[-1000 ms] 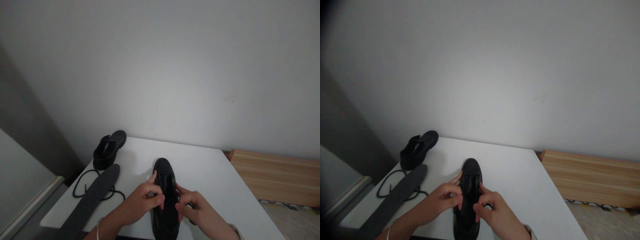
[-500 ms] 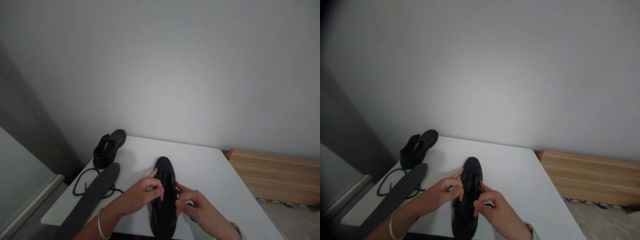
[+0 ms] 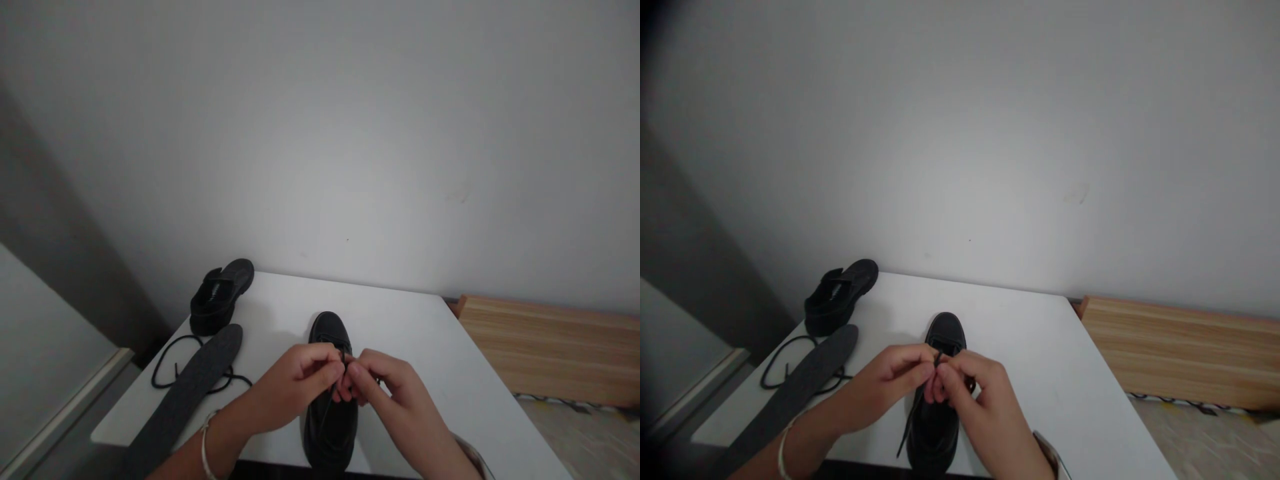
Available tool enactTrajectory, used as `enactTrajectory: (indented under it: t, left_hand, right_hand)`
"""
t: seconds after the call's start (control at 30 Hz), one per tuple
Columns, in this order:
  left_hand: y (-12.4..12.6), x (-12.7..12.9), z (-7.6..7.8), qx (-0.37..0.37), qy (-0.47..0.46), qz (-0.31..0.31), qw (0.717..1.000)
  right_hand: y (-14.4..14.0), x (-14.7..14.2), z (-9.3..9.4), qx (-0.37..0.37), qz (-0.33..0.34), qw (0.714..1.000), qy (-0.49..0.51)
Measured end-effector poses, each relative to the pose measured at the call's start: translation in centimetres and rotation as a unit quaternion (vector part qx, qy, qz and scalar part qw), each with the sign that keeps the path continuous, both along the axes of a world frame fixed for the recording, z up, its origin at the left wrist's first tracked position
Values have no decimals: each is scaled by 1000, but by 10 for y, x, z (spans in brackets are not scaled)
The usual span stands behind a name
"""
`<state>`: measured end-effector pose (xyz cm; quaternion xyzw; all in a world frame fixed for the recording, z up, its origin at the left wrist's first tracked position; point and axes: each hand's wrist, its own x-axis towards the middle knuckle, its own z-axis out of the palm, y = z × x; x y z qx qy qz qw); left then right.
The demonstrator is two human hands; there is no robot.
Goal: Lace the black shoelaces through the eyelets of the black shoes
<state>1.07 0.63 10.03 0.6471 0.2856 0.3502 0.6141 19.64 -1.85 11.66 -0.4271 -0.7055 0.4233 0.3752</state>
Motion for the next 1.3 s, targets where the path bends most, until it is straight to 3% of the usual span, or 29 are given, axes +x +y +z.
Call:
enactTrajectory:
  t: [0.2,0.4,0.67,0.9,1.07,1.17,1.3]
  left_hand:
    - [26,-2,3,65,-3,34,997]
    - [35,-1,7,97,18,45,994]
    - [40,-20,2,51,-13,85,995]
    - [53,-59,-17,16,-114,245,963]
    - [54,-77,-30,-39,-176,325,929]
    - [52,-81,-37,-83,-185,341,918]
    - [49,-84,-41,-104,-179,375,904]
  right_hand:
    - [31,15,-8,53,-96,992,59]
    - [58,2,-16,22,35,999,30]
    - [64,7,-34,-21,-55,989,135]
    - [65,40,-44,-24,-174,920,350]
    - [64,53,-49,-19,-221,883,415]
    - [60,55,-59,-23,-219,902,372]
    - [54,57,-72,-8,-183,971,155]
